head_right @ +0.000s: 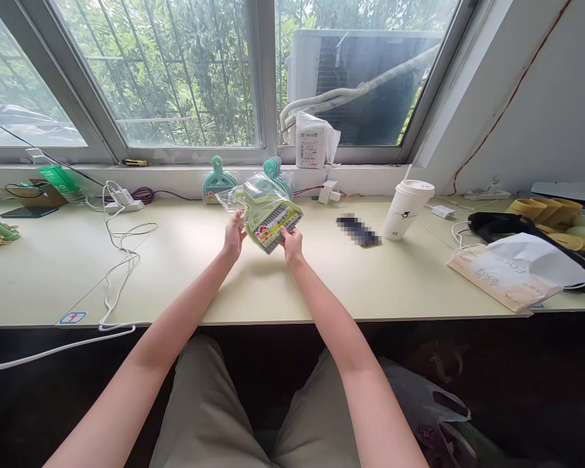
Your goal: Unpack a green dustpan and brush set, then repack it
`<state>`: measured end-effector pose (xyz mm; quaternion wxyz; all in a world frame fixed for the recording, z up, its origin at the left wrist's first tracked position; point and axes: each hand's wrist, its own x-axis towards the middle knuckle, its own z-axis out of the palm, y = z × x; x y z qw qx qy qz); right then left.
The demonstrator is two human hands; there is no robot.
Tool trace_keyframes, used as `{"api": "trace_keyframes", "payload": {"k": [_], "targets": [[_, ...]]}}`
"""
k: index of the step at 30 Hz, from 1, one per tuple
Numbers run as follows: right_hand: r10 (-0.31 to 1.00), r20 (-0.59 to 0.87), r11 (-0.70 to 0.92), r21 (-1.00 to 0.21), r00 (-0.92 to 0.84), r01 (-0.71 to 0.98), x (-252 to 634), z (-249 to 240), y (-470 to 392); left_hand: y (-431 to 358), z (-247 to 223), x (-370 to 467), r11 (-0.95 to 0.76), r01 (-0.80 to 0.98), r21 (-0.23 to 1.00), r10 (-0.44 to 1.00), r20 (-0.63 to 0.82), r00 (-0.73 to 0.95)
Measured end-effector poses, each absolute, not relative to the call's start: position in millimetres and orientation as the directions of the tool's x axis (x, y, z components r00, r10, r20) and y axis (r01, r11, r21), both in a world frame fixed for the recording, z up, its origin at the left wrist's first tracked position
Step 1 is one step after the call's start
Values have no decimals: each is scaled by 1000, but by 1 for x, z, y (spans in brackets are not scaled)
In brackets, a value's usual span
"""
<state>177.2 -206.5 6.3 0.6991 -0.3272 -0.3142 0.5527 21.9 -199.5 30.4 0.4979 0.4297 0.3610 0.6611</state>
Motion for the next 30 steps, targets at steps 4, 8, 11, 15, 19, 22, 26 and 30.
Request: {"api": "trace_keyframes", "payload": {"k": [4, 8, 11, 15, 19, 22, 26, 30], "targets": [[961, 48, 194, -820, 274, -538, 179, 9, -207, -203, 16, 40, -115, -379, 918, 992, 128, 10], [954, 48, 210, -811, 296, -545, 175, 11, -213, -206, 15, 47, -111, -449, 887, 993, 114, -19], [953, 63, 228, -794, 297, -564, 168, 11, -218, -206, 19, 43, -161, -484, 860, 986, 166, -35], [935, 74, 273, -777, 348, -568, 170, 12, -217, -209, 18, 42, -42, -348, 937, 984, 98, 145], [907, 25, 283, -773, 419, -567, 186, 14, -211, -211, 9, 49, 120, -94, 988, 890, -65, 452], [914, 12, 267, -769, 404, -581, 193, 16, -208, -209, 7, 51, 53, -153, 987, 899, 20, 437], [949, 80, 238, -816, 305, -527, 186, 15, -208, -209, 14, 47, -146, -325, 934, 957, 217, 193], [941, 118, 251, -872, 318, -421, 179, 10, -206, -219, 17, 47, -215, -319, 923, 954, 269, 135]]}}
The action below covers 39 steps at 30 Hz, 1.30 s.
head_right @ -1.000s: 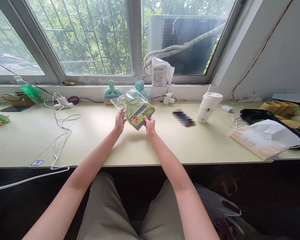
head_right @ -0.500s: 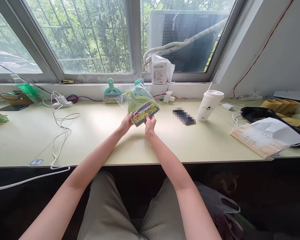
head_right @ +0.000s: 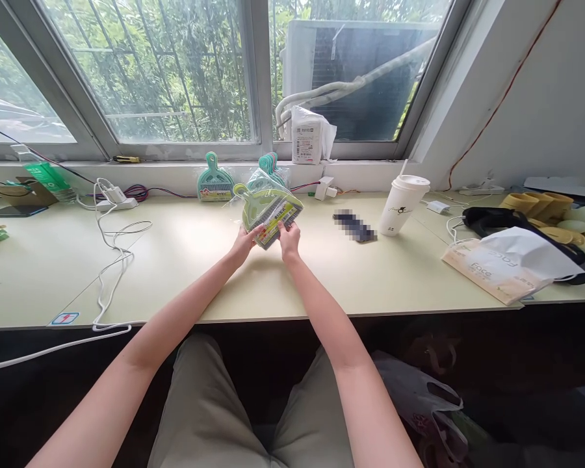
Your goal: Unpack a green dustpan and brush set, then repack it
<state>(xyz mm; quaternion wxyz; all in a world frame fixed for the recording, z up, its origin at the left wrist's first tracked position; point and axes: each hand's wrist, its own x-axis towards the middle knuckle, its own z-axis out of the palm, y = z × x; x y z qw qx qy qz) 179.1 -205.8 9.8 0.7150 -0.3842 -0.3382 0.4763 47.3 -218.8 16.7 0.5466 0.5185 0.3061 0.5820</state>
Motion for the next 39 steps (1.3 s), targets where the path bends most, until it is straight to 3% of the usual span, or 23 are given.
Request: {"api": "trace_keyframes", "payload": {"k": [7, 12, 16, 21, 27, 33, 39], "targets": [[862, 137, 349, -859, 489, -375, 200, 14, -201, -227, 4, 69, -122, -208, 970, 954, 173, 247], [910, 125, 302, -853, 395, -426, 192, 15, -205, -221, 8, 63, -194, -309, 931, 966, 236, 105], [913, 163, 305, -882, 374, -359, 184, 13, -207, -220, 3, 64, -254, -269, 929, 965, 264, 0], [866, 238, 390, -872, 440, -296, 188, 17, -209, -227, 6, 72, -165, -293, 942, 965, 215, 149], [927, 241, 357, -803, 288, -477, 186, 24, -215, -224, 20, 54, -268, -398, 877, 945, 320, 70], [921, 261, 362, -844, 288, -395, 185, 22, -213, -231, 22, 47, -187, -211, 959, 936, 239, 259], [917, 283, 387, -802, 282, -454, 185, 24, -218, -240, 24, 51, -217, -203, 955, 915, 271, 297]]}}
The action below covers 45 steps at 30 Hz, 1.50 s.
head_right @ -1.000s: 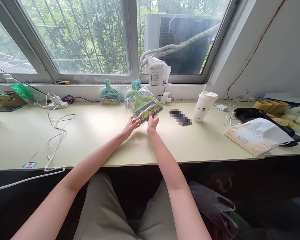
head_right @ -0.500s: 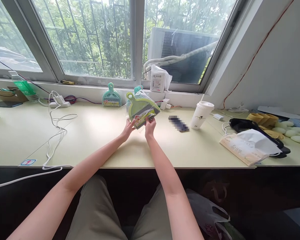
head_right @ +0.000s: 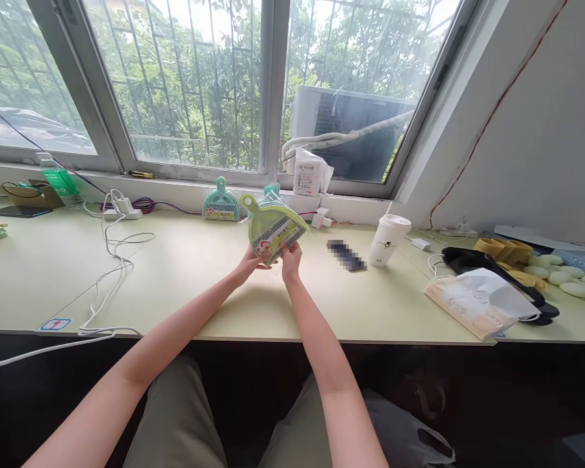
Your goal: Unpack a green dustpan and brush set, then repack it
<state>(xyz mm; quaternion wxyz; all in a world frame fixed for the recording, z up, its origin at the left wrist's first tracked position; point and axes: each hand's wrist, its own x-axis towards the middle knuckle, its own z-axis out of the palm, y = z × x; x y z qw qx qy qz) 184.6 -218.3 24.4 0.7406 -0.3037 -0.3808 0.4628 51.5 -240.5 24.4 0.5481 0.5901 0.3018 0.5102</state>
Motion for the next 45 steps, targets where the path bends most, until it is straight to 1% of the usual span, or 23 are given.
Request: {"api": "trace_keyframes", "payload": {"k": [4, 6, 8, 11, 13, 16, 18, 21, 23, 25, 26, 27, 28, 30, 31, 32, 33, 34, 36, 39, 43, 45], "targets": [[912, 255, 385, -804, 322, -453, 189, 26, -219, -245, 14, 63, -78, -213, 974, 906, 159, 393], [911, 241, 381, -802, 334, -460, 191, 25, -216, -244, 10, 68, -30, -217, 976, 909, 117, 399], [919, 225, 365, -794, 324, -487, 191, 22, -213, -238, 10, 68, -50, -284, 958, 932, 147, 332], [944, 200, 313, -789, 261, -528, 187, 14, -207, -228, 13, 60, -109, -410, 906, 954, 211, 213], [960, 174, 268, -803, 220, -532, 184, 10, -204, -222, 14, 52, -99, -410, 907, 966, 186, 177], [983, 83, 157, -852, 166, -500, 186, 9, -201, -214, 13, 43, -93, -326, 941, 982, 142, 128], [994, 48, 87, -885, 97, -457, 191, 11, -201, -210, 13, 38, -109, -294, 950, 988, 137, 76], [997, 73, 71, -938, 9, -340, 198, 14, -201, -204, 15, 29, -106, -350, 931, 993, 115, 5], [991, 131, 135, -967, 35, -217, 200, 14, -203, -201, 18, 22, -89, -399, 913, 995, 96, -1], [958, 260, 265, -964, 120, -33, 201, 13, -205, -197, 20, 15, -64, -412, 909, 998, 70, -1], [923, 351, 339, -935, 155, 98, 202, 12, -206, -196, 21, 10, -57, -414, 909, 998, 58, -10], [878, 450, 404, -880, 163, 250, 203, 11, -208, -194, 22, 6, -46, -413, 910, 999, 41, -22], [829, 543, 452, -794, 138, 407, 205, 10, -209, -192, 22, 1, -32, -410, 911, 999, 19, -36], [740, 672, 491, -565, 24, 663, 208, 8, -212, -188, 22, -8, -1, -415, 910, 998, -24, -54], [710, 703, 497, -456, -44, 738, 210, 7, -212, -187, 21, -12, 19, -421, 907, 998, -45, -51], [688, 719, 499, -372, -96, 783, 211, 6, -212, -187, 21, -15, 41, -427, 904, 997, -65, -42], [673, 728, 497, -320, -126, 807, 211, 5, -211, -187, 20, -18, 61, -429, 901, 996, -81, -28], [663, 737, 492, -298, -130, 818, 211, 4, -210, -187, 19, -19, 81, -427, 901, 996, -93, -7], [643, 761, 483, -324, -79, 813, 211, 3, -206, -189, 18, -20, 126, -393, 911, 992, -115, 53], [645, 764, 497, -444, 25, 745, 212, 3, -200, -192, 18, -20, 165, -315, 935, 982, -126, 141], [748, 661, 480, -604, 63, 636, 219, 1, -196, -193, 18, -22, 203, -217, 955, 970, -167, 175], [788, 611, 443, -651, 79, 616, 224, -1, -193, -193, 17, -22, 210, -179, 961, 964, -173, 202]]}}
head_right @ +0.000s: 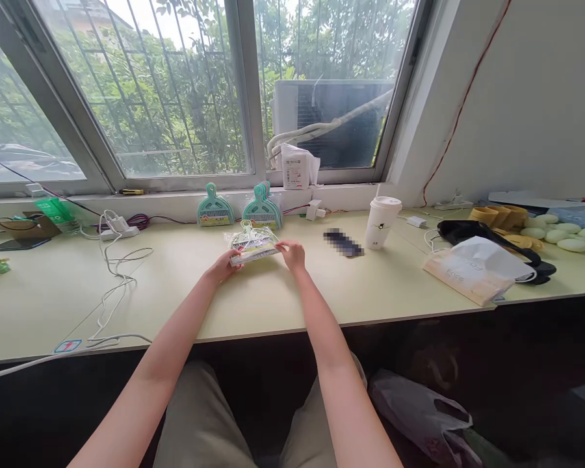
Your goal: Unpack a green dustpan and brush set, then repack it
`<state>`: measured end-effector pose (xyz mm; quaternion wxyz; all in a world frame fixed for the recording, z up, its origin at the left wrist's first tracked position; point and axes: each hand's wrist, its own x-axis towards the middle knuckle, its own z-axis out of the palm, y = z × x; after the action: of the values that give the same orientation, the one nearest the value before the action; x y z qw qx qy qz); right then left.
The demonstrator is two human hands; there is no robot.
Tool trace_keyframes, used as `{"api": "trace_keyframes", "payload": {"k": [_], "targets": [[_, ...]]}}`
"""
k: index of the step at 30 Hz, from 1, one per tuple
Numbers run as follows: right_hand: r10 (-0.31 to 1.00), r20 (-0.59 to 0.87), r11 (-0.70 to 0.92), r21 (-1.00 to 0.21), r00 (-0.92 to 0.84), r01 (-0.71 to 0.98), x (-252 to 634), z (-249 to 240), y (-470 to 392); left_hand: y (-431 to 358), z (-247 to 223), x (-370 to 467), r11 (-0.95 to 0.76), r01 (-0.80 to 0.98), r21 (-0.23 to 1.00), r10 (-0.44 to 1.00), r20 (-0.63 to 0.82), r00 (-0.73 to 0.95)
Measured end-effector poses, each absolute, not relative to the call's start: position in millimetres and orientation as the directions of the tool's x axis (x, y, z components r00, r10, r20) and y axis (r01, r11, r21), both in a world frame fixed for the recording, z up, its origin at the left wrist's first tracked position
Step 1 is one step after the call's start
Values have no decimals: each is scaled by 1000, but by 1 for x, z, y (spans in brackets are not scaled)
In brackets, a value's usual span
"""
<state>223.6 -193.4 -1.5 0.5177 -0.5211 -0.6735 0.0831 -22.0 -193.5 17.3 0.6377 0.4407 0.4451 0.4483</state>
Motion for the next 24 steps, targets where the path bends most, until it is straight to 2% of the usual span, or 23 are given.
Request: {"api": "trace_keyframes", "payload": {"k": [7, 14, 18, 21, 24], "targets": [[821, 549, 394, -744, 158, 539, 227, -8, -186, -200, 16, -15, 107, -95, 990, 903, -57, 425], [950, 217, 139, -937, 225, 320, 230, -9, -187, -203, 18, -12, 87, -17, 996, 904, -72, 422], [921, 167, 83, -966, 350, 243, 237, -15, -179, -202, 15, -7, -111, -74, 991, 902, 132, 411], [911, 197, 134, -972, 362, 191, 239, -19, -172, -190, 6, 1, -308, 37, 951, 906, 281, 316], [898, 205, 140, -972, 391, 187, 233, -19, -163, -168, -1, 7, -314, 249, 916, 949, 299, 96]]}}
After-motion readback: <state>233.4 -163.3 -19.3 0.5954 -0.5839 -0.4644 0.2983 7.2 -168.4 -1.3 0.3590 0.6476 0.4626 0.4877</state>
